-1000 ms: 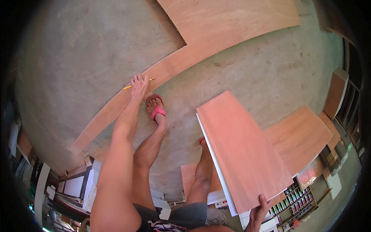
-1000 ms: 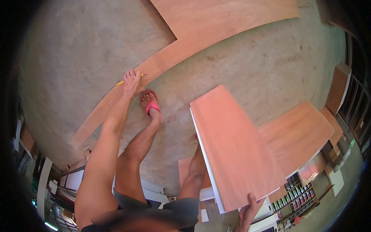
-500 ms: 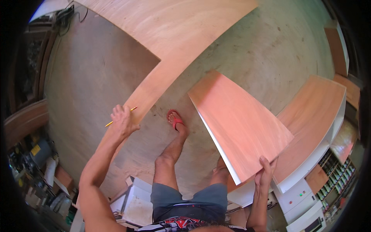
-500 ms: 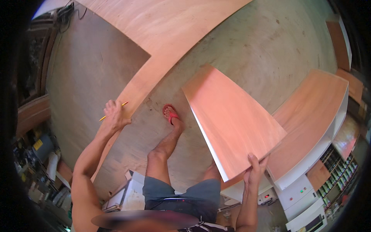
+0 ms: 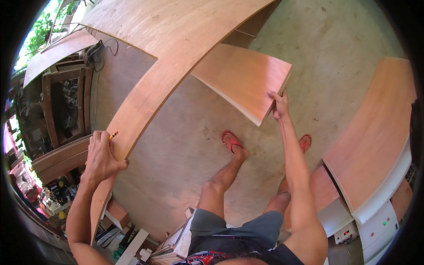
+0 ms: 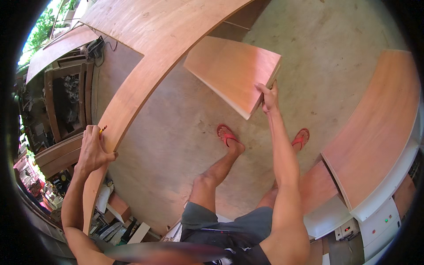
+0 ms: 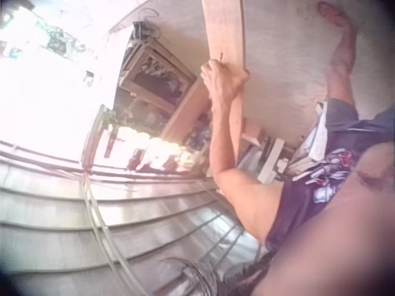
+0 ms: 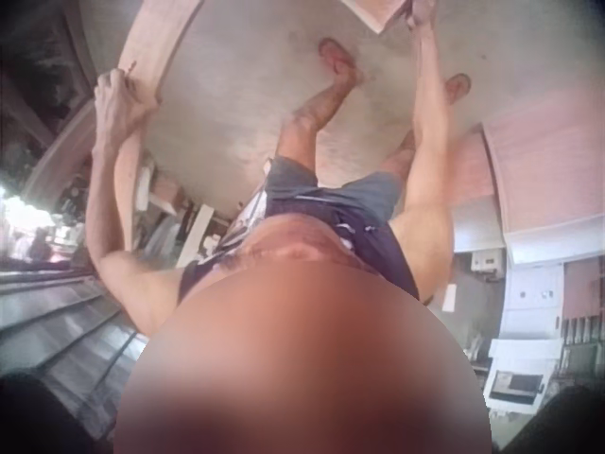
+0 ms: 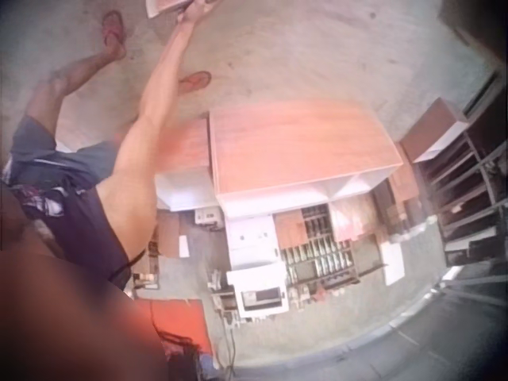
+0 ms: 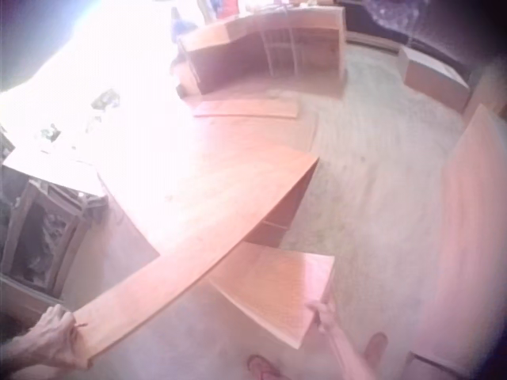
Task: The person measures a large sheet of plywood with a tape measure and marks it with a pencil, then moves around the workshop to handle smaller wood pieces and a circular saw. The person plugs in the circular saw and positions it near the marked sheet, preparing to cut.
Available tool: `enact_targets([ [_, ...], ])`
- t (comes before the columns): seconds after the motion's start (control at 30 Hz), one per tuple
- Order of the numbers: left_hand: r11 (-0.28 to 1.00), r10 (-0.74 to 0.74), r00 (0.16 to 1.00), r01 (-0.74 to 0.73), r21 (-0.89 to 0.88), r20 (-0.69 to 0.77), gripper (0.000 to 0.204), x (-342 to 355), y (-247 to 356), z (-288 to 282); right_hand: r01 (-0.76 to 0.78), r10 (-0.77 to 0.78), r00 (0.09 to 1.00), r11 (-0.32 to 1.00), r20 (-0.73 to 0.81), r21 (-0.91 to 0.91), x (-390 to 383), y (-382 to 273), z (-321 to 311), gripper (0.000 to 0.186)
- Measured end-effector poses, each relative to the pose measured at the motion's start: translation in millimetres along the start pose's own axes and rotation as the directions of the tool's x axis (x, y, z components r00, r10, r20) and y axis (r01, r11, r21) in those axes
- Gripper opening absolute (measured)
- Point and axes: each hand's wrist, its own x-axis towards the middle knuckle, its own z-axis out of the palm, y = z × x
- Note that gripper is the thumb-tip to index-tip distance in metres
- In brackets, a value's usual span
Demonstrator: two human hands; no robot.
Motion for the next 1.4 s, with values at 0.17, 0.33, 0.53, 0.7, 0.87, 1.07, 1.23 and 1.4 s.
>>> enact_targets([
  [0.17,0.998,0.061,0.998,-0.061,-0.022,-0.01,0.063,23,14,50,-0.117,0.114,0.99,0.992,-0.087,-0.037,51,48,-49,0.064],
  [0.33,0.979,0.07,0.995,-0.083,-0.186,-0.073,0.062,38,48,148,-0.369,0.275,0.929,0.7,-0.246,-0.611,20,48,-123,0.104],
  [0.53,0.949,0.026,0.988,-0.073,-0.307,-0.154,0.062,73,94,262,-0.39,0.201,0.904,0.747,-0.376,-0.539,-124,34,-247,0.078],
  [0.7,0.934,-0.013,0.992,-0.032,-0.357,-0.123,0.062,112,114,334,-0.696,0.103,0.674,0.419,-0.732,-0.583,-254,9,-340,0.051],
  [0.87,0.922,-0.021,0.986,-0.045,-0.384,-0.166,0.061,130,107,381,-0.674,0.099,0.729,0.278,-0.677,-0.685,-290,-26,-318,0.051],
  [1.07,0.921,-0.036,0.989,-0.024,-0.388,-0.147,0.064,148,99,422,-0.629,0.066,0.775,0.186,-0.629,-0.755,-291,-46,-248,0.054],
  [1.23,0.93,-0.029,0.992,-0.019,-0.368,-0.124,0.065,162,88,461,-0.614,0.025,0.788,0.104,-0.615,-0.783,-292,-59,-242,0.05],
  [1.4,0.926,-0.039,0.999,0.024,-0.377,-0.031,0.066,165,87,512,-0.66,0.001,0.751,-0.014,-0.66,-0.751,-298,-71,-238,0.051],
])
